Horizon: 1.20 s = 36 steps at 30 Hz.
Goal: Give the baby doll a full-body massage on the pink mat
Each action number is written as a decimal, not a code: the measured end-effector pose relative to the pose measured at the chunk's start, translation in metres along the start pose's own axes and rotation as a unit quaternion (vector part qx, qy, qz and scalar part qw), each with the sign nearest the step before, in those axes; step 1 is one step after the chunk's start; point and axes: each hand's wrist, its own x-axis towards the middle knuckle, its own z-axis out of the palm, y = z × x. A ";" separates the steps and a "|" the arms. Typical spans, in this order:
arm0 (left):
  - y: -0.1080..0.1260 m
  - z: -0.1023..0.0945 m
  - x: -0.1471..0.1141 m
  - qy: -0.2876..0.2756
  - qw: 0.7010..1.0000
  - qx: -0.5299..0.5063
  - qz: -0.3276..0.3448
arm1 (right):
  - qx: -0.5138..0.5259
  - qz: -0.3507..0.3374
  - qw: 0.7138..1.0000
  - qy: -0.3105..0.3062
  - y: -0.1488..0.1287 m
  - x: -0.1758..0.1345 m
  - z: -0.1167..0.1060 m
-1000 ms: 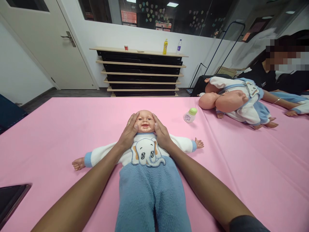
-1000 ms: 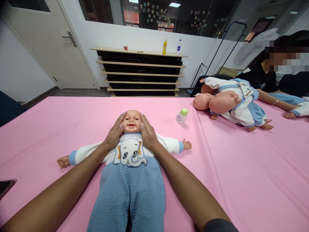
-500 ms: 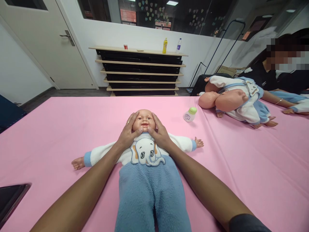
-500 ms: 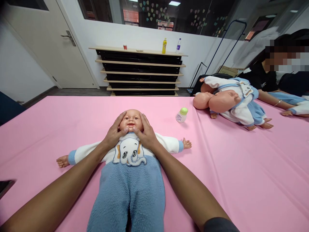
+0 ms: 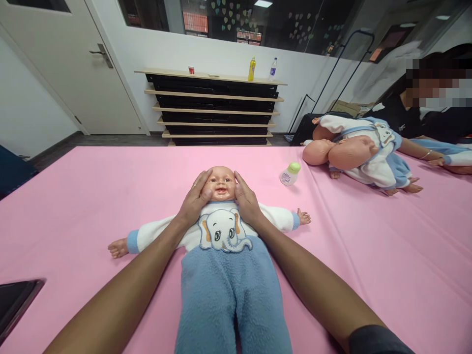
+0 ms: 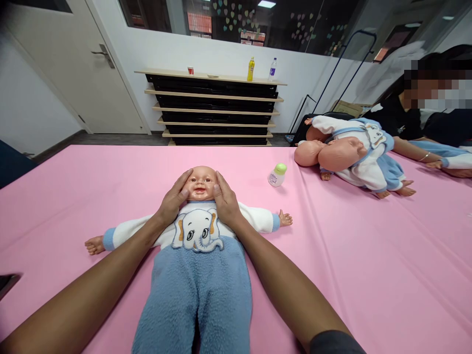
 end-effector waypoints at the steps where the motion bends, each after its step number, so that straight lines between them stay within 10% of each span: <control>1: 0.002 -0.001 0.000 -0.007 1.000 0.009 0.000 | -0.002 -0.004 1.000 -0.012 0.000 0.000 0.000; 36: 0.001 -0.001 0.000 0.004 0.997 -0.077 -0.025 | 0.005 -0.014 0.998 -0.060 0.001 0.002 -0.002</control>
